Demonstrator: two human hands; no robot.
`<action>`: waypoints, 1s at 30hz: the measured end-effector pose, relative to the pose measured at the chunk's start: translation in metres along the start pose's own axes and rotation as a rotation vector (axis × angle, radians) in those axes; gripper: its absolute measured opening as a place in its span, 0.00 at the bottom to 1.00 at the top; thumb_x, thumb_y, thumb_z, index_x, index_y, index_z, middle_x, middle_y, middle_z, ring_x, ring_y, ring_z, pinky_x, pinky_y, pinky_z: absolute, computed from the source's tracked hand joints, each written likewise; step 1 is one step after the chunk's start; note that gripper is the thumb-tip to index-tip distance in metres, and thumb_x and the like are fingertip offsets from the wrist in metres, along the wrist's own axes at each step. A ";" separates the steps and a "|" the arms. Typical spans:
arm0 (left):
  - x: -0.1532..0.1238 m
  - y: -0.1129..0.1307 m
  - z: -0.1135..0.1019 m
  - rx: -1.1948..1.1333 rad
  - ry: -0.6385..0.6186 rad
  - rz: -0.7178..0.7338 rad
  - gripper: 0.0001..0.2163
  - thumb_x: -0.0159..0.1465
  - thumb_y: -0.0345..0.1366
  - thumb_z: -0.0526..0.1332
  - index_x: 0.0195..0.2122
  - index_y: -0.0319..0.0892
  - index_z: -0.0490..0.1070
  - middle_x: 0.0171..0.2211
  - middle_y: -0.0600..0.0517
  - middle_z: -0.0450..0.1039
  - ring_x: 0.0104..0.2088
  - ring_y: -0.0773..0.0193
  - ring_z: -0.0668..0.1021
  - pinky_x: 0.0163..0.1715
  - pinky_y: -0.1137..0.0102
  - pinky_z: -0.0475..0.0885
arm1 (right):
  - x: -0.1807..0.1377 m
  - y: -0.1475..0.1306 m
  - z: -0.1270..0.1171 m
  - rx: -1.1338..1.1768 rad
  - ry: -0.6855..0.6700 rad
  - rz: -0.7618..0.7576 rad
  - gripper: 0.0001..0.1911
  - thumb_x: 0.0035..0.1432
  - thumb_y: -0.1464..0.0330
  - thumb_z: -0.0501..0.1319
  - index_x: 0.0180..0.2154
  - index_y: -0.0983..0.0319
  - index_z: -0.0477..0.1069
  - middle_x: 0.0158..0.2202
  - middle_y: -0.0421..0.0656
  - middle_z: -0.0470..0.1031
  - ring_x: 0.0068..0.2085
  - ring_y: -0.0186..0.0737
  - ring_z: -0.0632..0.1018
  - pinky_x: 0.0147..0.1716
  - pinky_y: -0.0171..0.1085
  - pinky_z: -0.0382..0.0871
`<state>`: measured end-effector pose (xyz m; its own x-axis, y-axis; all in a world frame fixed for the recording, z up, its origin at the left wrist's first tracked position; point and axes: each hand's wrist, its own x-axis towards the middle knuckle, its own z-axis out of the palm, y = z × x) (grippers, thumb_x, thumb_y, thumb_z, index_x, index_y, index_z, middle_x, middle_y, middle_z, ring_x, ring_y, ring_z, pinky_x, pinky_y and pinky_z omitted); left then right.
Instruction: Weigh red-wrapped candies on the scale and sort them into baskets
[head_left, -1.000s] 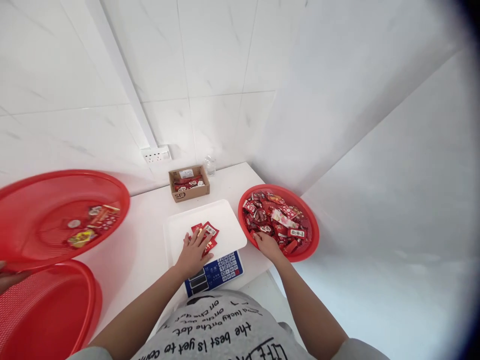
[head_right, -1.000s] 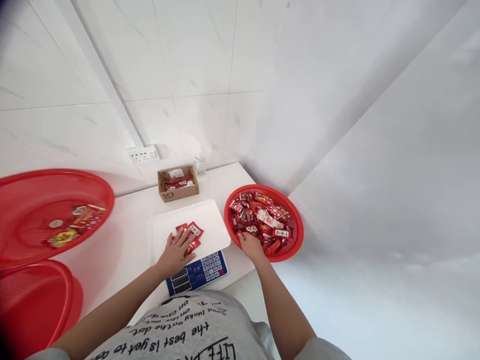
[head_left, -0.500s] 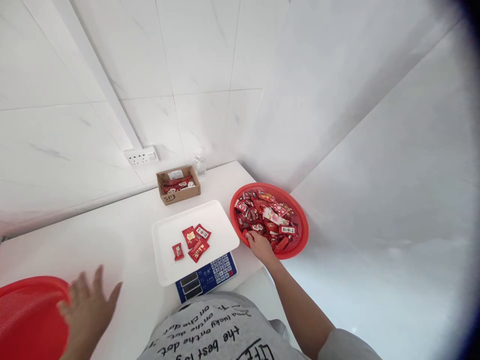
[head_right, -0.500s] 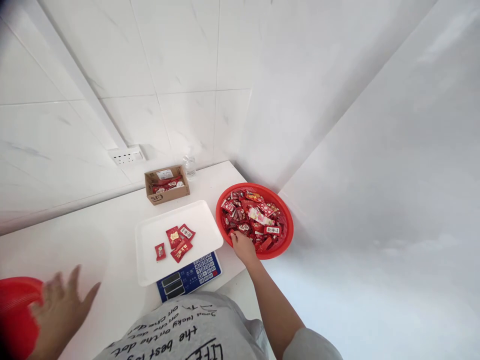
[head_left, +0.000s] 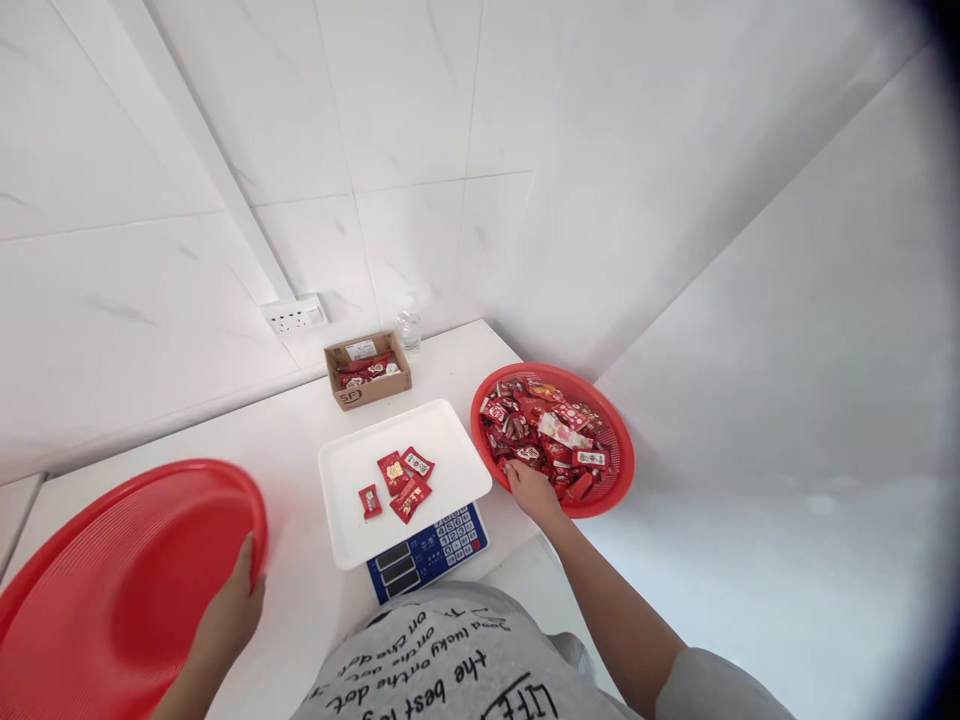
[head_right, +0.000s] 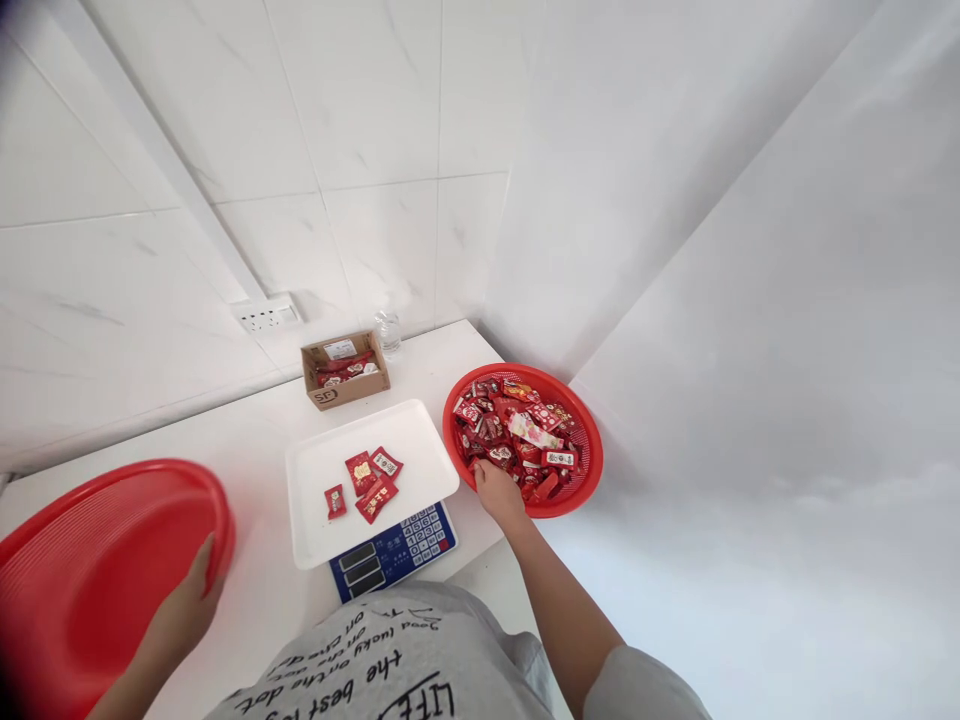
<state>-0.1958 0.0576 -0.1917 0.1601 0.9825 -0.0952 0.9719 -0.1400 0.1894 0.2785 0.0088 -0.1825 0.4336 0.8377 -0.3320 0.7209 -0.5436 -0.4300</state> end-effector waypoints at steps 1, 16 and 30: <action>0.002 0.006 -0.002 -0.001 -0.026 -0.026 0.29 0.64 0.42 0.41 0.63 0.28 0.46 0.42 0.32 0.73 0.33 0.48 0.79 0.35 0.56 0.72 | 0.000 0.000 0.000 0.005 0.000 0.000 0.20 0.63 0.63 0.42 0.46 0.58 0.69 0.44 0.46 0.75 0.42 0.43 0.75 0.37 0.35 0.62; 0.044 0.119 -0.016 -0.221 0.001 0.270 0.20 0.63 0.44 0.50 0.54 0.41 0.62 0.52 0.44 0.67 0.53 0.55 0.68 0.53 0.59 0.64 | -0.001 -0.001 -0.003 -0.007 -0.007 0.029 0.21 0.62 0.60 0.42 0.47 0.58 0.69 0.43 0.47 0.75 0.42 0.45 0.75 0.37 0.36 0.61; 0.072 0.199 0.009 -0.157 -0.112 0.445 0.32 0.58 0.51 0.56 0.62 0.49 0.51 0.65 0.45 0.42 0.63 0.45 0.47 0.57 0.48 0.49 | -0.001 -0.003 -0.003 -0.013 -0.017 0.035 0.21 0.61 0.62 0.43 0.47 0.58 0.69 0.44 0.47 0.75 0.42 0.44 0.75 0.36 0.36 0.61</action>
<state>0.0111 0.0988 -0.1700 0.5800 0.8112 -0.0748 0.7687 -0.5146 0.3798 0.2778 0.0098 -0.1784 0.4496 0.8168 -0.3615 0.7123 -0.5721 -0.4066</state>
